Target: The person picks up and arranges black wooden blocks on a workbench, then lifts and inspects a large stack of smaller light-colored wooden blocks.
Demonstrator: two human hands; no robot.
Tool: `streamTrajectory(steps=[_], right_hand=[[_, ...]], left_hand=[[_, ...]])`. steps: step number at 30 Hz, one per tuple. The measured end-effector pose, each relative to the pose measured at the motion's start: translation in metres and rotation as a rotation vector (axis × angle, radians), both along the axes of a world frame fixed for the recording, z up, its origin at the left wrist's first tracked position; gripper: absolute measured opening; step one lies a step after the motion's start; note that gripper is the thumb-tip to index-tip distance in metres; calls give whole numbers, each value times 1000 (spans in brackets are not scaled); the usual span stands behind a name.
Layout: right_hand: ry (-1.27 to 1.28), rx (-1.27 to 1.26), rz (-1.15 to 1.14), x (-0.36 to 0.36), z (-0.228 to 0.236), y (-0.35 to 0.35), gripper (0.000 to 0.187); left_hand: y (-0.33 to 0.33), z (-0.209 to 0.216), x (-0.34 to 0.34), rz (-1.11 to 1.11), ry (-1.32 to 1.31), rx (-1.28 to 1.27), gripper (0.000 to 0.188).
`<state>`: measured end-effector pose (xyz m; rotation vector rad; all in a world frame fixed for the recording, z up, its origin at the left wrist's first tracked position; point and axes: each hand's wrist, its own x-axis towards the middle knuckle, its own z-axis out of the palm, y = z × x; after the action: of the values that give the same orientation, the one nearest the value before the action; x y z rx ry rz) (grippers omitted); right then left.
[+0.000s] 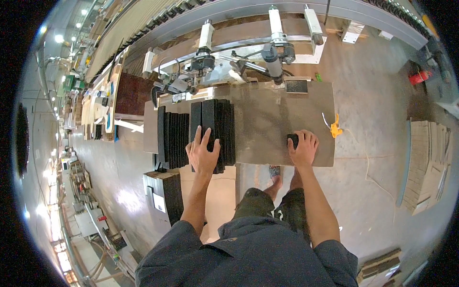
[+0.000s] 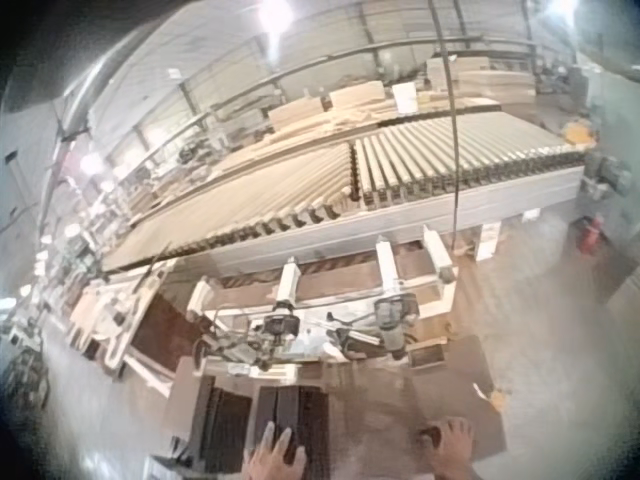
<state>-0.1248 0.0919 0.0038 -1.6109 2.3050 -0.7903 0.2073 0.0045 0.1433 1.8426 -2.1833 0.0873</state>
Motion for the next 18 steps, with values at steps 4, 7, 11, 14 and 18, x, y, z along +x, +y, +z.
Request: streamTrajectory(steps=[4, 7, 11, 14, 18], right_hand=[[48, -9, 12, 1, -5, 4, 40], [51, -15, 9, 2, -7, 4, 38], [42, 5, 1, -1, -2, 4, 38], [48, 6, 2, 2, -2, 0, 39], [43, 9, 9, 1, -1, 2, 41]], left_hand=[[3, 7, 14, -1, 8, -41, 50], [-8, 23, 44, 127, 11, -171, 61], [-43, 16, 124, 428, -74, -170, 81], [-63, -11, 186, 571, -126, -36, 97], [-78, -31, 227, 614, 21, 230, 98]])
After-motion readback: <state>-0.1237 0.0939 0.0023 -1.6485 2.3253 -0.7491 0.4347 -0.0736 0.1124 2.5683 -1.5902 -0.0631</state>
